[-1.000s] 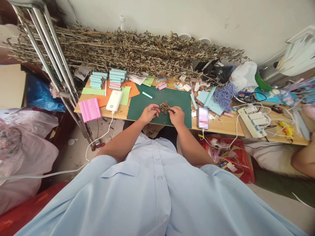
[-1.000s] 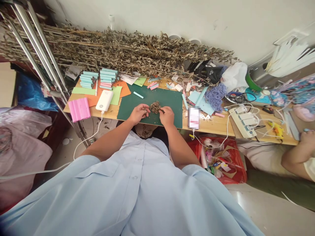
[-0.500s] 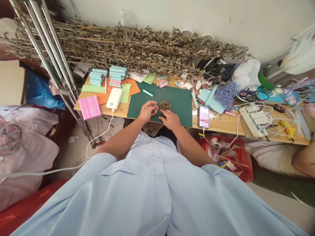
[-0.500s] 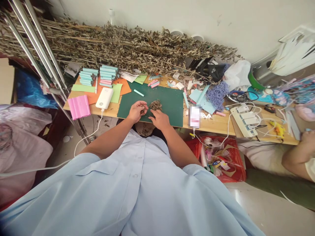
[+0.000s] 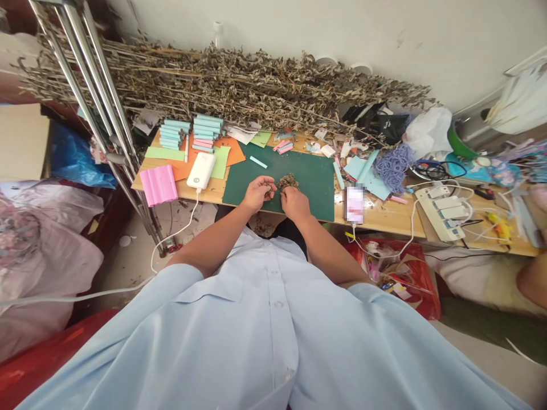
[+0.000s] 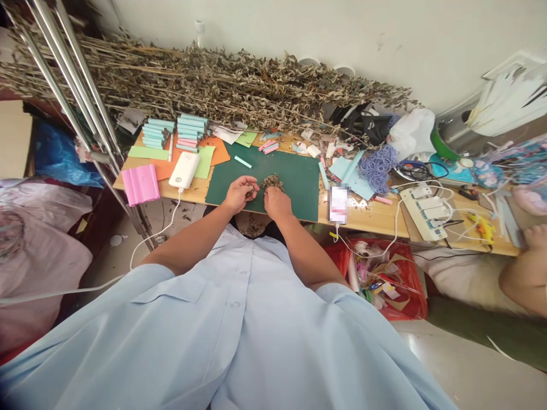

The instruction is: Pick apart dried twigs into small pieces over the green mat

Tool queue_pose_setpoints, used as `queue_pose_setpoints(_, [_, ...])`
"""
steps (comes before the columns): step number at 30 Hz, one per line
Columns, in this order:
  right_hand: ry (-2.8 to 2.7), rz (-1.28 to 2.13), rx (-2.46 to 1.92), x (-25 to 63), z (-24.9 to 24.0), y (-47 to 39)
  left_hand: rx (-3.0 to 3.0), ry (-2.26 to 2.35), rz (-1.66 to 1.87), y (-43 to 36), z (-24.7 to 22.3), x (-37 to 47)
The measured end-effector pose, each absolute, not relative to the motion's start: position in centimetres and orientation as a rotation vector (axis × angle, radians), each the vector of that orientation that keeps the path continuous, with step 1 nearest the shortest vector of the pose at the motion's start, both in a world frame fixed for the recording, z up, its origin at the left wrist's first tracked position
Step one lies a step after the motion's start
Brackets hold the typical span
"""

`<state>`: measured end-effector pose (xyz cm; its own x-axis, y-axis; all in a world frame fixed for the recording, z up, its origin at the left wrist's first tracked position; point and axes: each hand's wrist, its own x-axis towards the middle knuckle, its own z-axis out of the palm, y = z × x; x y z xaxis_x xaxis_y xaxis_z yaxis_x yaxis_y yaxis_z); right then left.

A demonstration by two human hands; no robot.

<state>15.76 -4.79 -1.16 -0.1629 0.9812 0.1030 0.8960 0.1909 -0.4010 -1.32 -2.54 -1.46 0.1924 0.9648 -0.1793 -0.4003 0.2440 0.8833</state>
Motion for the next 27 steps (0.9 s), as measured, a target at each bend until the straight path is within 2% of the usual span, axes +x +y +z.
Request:
queue_pose_setpoints(4, [-2.059, 0.264, -1.555, 16.2, -1.5, -5.4, 0.788, 0.847, 1.140, -2.5, -1.5, -1.4])
queue_pose_setpoints(8, [-2.182, 0.335, -1.390, 16.1, -1.5, -6.9, 0.724, 0.826, 1.175, -2.5, -0.8, -1.5])
queue_pose_setpoints(20, [-2.388, 0.185, -1.592, 13.6, -2.1, -7.9, 0.675, 0.865, 1.171, -2.8, 0.0, -1.6])
queue_pose_setpoints(27, [-2.141, 0.225, -1.558, 15.6, -2.1, -8.3, 0.710, 0.849, 1.167, -2.6, -0.6, -1.5])
